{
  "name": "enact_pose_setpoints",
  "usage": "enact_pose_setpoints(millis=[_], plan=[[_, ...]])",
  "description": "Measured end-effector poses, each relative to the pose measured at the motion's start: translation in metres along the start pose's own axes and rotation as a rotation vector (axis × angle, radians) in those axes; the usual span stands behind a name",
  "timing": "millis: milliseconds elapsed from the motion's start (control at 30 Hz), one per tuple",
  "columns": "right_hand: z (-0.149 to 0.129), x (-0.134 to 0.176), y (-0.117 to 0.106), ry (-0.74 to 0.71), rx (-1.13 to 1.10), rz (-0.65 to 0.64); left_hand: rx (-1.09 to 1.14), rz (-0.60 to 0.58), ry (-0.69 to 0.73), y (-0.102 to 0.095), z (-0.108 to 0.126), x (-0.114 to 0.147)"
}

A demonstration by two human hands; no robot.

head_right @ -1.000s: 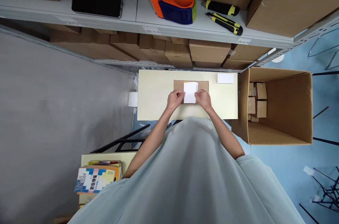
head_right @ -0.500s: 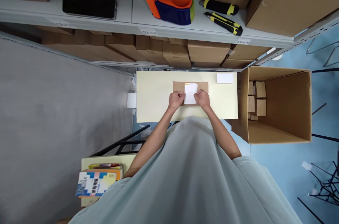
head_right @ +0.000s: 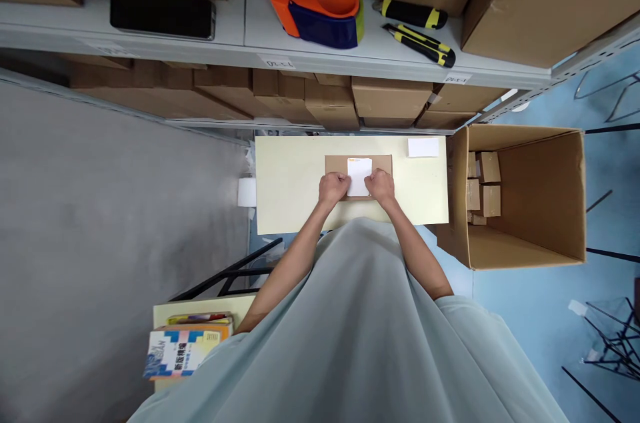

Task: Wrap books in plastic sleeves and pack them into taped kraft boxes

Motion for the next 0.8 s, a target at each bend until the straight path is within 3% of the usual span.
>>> enact_pose_setpoints(millis=[467, 800], plan=[[-0.001, -0.002, -0.001, -0.039, 0.08, -0.012, -0.028, -0.006, -0.006, 0.0, 0.002, 0.003], [0.009, -0.001, -0.004, -0.114, 0.053, -0.047, -0.002, -0.011, 0.194, 0.001, -0.014, 0.004]])
Point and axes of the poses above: each hand's wrist, its own x-axis away from the middle knuckle, its own y-axis out of the palm, z = x × y, the point moved 3 cm from there along -x, towards the middle knuckle, and after that the axes turned 3 degrees about y, right-handed, at the moved point
